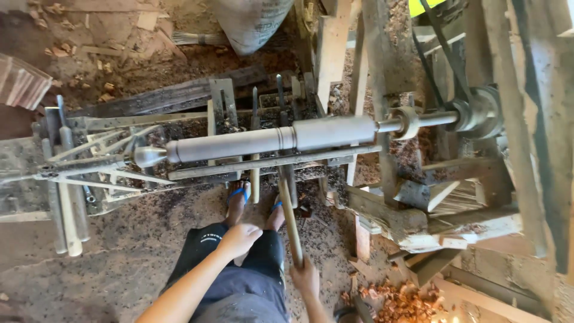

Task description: Turning a piece of wood on a lathe to shape it using a chisel.

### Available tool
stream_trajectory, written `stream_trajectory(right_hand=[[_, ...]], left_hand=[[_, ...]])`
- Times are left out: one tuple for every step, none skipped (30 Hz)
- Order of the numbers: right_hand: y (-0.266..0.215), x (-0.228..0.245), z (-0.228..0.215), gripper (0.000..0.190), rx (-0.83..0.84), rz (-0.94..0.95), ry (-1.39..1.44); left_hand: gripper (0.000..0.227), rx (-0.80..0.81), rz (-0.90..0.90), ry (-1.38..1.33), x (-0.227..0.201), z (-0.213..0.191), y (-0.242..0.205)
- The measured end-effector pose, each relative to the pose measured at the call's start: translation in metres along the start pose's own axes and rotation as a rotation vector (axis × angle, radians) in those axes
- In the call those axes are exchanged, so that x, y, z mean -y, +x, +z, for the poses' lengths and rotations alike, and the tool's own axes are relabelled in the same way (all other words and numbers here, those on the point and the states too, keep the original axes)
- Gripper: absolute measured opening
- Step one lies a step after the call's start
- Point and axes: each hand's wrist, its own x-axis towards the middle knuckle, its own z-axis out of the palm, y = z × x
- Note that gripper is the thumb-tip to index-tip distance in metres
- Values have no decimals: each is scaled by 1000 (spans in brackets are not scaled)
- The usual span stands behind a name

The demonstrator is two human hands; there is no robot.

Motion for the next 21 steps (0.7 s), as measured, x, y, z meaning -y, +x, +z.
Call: stream_trajectory(right_hand=[[26,20,2,42,-67,-73,-1],[53,44,9,36,-116,-165,-3],[75,64,11,36,-88,-193,0],[101,88,12,42,-176,-254,22],[127,114,14,52,-263,-314,49],[152,118,20,52,-246,-344,49],[176,124,26,60,-311,-493,105],[201,130,29,69,-376,-643,162],[200,150,18,69,-359,-674,163],[199,167,7,76,-269,-599,130],[198,184,-5,84,-181,-523,94],[196,186,-8,84,-173,-545,85],[194,188,-12,83,-122,-509,58],[194,189,-18,83,-75,-473,29],[193,182,-18,83,-69,-496,17],[191,174,-20,65,-33,-483,-97],[189,167,-22,48,1,-469,-212],[202,137,-14,48,3,-484,-221],[216,107,-6,45,-4,-580,-242],[223,72,2,42,-5,-671,-265],[193,83,-23,42,2,-682,-276]], left_hand=[[34,1,-71,61,4,-10,-5],[34,-20,-159,118,10,-23,-17],[34,-54,-181,119,20,-34,-25],[34,-93,-183,130,28,-45,-28],[34,-132,-185,142,37,-56,-32],[34,-165,-196,137,52,-65,-37],[34,-226,-231,96,67,-74,-42],[34,-287,-262,53,80,-81,-47],[34,-321,-269,43,94,-88,-56],[33,-387,-328,77,109,-94,-64],[32,-452,-388,109,124,-100,-71],[32,-473,-392,95,143,-100,-81],[33,-517,-439,140,162,-98,-91],[33,-561,-485,184,181,-95,-98],[33,-582,-488,167,190,-90,-107],[34,-585,-564,149,199,-85,-115],[35,-587,-639,130,208,-80,-122],[35,-600,-641,117,216,-77,-121],[36,-625,-630,97,226,-75,-120],[36,-645,-623,76,235,-69,-126],[36,-653,-631,62,238,-71,-129]])
